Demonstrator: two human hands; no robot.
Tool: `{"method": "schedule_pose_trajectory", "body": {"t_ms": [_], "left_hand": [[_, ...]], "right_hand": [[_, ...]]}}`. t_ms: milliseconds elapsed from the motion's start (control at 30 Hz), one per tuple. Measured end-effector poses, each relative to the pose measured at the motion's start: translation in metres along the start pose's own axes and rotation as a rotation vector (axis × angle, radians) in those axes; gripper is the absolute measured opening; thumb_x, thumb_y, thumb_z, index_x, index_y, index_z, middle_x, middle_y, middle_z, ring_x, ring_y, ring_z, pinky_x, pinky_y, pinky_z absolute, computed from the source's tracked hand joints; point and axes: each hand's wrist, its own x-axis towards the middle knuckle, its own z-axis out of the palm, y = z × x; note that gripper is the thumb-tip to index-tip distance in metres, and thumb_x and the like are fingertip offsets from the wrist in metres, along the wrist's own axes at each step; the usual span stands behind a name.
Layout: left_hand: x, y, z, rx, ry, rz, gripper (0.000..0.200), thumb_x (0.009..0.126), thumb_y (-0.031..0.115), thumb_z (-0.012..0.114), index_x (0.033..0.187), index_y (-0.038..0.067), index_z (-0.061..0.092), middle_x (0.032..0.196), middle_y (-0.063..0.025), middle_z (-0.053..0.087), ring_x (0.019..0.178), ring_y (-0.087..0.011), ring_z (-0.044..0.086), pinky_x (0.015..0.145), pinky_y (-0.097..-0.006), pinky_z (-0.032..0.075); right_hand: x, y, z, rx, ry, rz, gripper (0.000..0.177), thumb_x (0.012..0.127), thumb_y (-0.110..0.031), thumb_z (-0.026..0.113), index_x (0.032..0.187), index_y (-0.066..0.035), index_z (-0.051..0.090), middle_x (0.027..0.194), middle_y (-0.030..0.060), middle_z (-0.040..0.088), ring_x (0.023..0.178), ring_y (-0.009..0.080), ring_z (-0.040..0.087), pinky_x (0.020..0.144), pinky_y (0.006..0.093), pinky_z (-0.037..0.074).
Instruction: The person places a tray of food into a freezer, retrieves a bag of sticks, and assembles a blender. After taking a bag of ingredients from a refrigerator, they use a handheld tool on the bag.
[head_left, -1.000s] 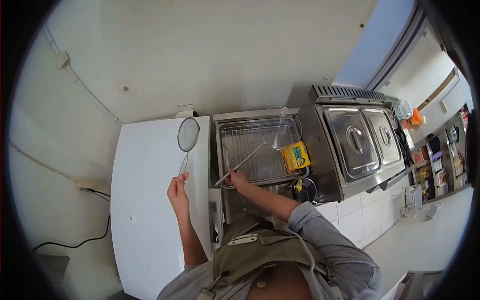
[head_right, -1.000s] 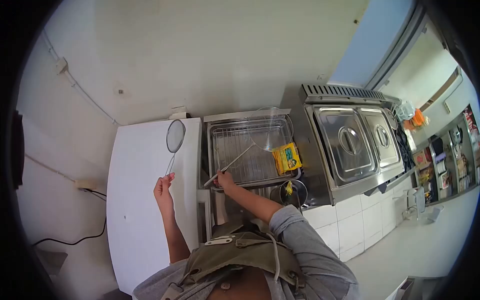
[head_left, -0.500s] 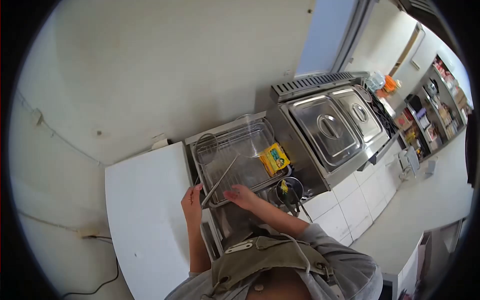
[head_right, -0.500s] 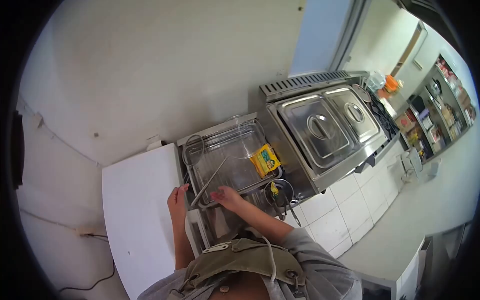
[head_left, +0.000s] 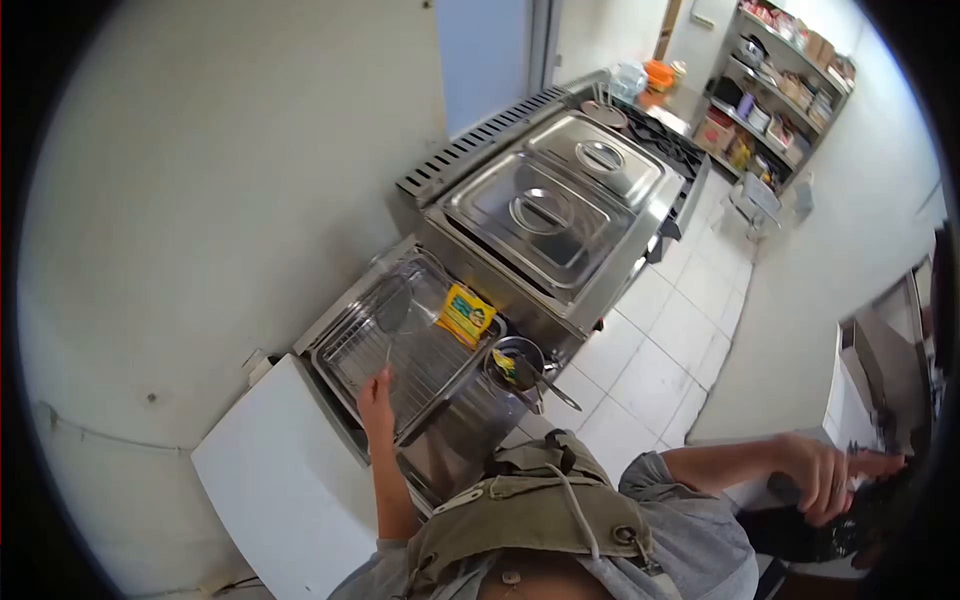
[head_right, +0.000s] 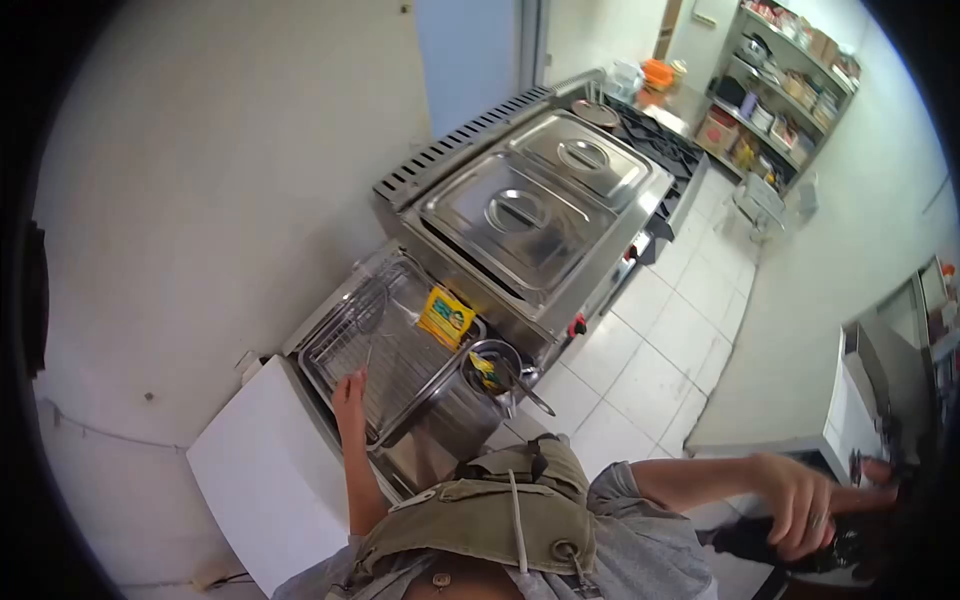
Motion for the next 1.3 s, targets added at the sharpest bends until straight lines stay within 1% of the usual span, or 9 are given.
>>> {"method": "schedule_pose_trajectory", "body": {"t_ms": [200,400,767,833,900,933,1000,1133,1300], "left_hand": [[0.038,-0.039,0.022,-0.098,0.000,0.088,0.034,0.090,0.030,0.053,0.087,-0.003,0.061,0.080,-0.0057,0.061,0.073,-0.0105,0.050,0.070,-0.0235,0.039],[0.040,-0.027,0.044,0.089,-0.055,-0.072,0.032,0.088,0.029,0.056,0.082,-0.002,0.060,0.076,-0.0087,0.060,0.070,-0.0149,0.052,0.068,-0.0259,0.041],[0.049,-0.051,0.051,0.735,0.109,0.399,0.021,0.078,0.020,0.062,0.094,0.006,0.063,0.102,-0.0145,0.057,0.094,-0.0317,0.054,0.079,-0.0429,0.042],[0.050,-0.049,0.051,0.696,0.129,0.417,0.023,0.077,0.016,0.062,0.098,0.006,0.061,0.102,-0.0155,0.056,0.095,-0.0320,0.053,0.080,-0.0427,0.042],[0.050,-0.044,0.056,0.581,0.103,0.430,0.029,0.076,0.009,0.060,0.104,0.004,0.057,0.102,-0.0168,0.056,0.094,-0.0325,0.053,0.080,-0.0413,0.042],[0.047,-0.041,0.059,0.498,0.066,0.441,0.031,0.075,0.005,0.059,0.106,0.003,0.056,0.101,-0.0173,0.056,0.093,-0.0327,0.053,0.079,-0.0400,0.043],[0.037,-0.034,0.064,0.339,-0.118,0.277,0.031,0.078,0.003,0.055,0.109,0.001,0.053,0.100,-0.0158,0.056,0.091,-0.0273,0.055,0.076,-0.0357,0.045],[0.020,-0.036,0.102,-0.341,0.257,0.273,0.034,0.087,0.006,0.048,0.121,0.005,0.041,0.098,-0.0078,0.055,0.084,-0.0167,0.053,0.068,-0.0303,0.043],[0.008,0.058,0.112,-0.460,0.357,0.126,0.028,0.087,0.007,0.046,0.115,0.004,0.043,0.093,-0.0053,0.053,0.080,-0.0134,0.049,0.070,-0.0245,0.040]], "right_hand": [[0.037,0.011,0.020,-0.158,-0.116,0.422,0.098,0.081,-0.001,0.053,0.132,-0.007,-0.030,0.068,0.0196,0.061,0.047,0.0186,0.052,0.050,0.0283,0.045],[0.019,0.000,0.026,-0.191,-0.070,0.428,0.094,0.081,-0.001,0.052,0.135,-0.006,-0.025,0.065,0.0178,0.061,0.043,0.0168,0.051,0.046,0.0263,0.044],[-0.006,-0.033,0.028,-0.278,0.152,0.245,0.087,0.081,0.001,0.051,0.139,-0.006,-0.014,0.058,0.0146,0.060,0.036,0.0135,0.048,0.040,0.0226,0.042],[-0.016,-0.033,0.031,-0.411,0.274,0.184,0.079,0.082,0.000,0.051,0.142,-0.006,0.000,0.055,0.0125,0.059,0.034,0.0126,0.047,0.037,0.0220,0.041],[-0.023,-0.042,0.026,-0.473,0.408,0.352,0.064,0.083,0.000,0.052,0.138,-0.003,0.020,0.052,0.0113,0.058,0.034,0.0108,0.047,0.035,0.0219,0.039],[-0.021,-0.035,0.022,-0.494,0.541,0.401,0.033,0.084,-0.006,0.053,0.117,-0.003,0.047,0.050,0.0087,0.057,0.033,0.0103,0.047,0.034,0.0212,0.035],[-0.036,-0.060,0.011,-0.594,0.467,0.691,0.013,0.086,-0.015,0.057,0.090,-0.003,0.056,0.053,0.0112,0.057,0.035,0.0159,0.047,0.035,0.0277,0.034],[-0.013,-0.030,-0.027,-0.802,0.401,1.667,0.027,0.088,-0.024,0.053,0.076,0.000,0.055,0.052,0.0072,0.052,0.048,0.0191,0.053,0.045,0.0286,0.038],[-0.041,-0.022,-0.053,-1.431,0.780,2.081,0.028,0.087,-0.025,0.053,0.080,0.002,0.054,0.055,0.0113,0.054,0.051,0.0236,0.053,0.051,0.0320,0.040]]}}
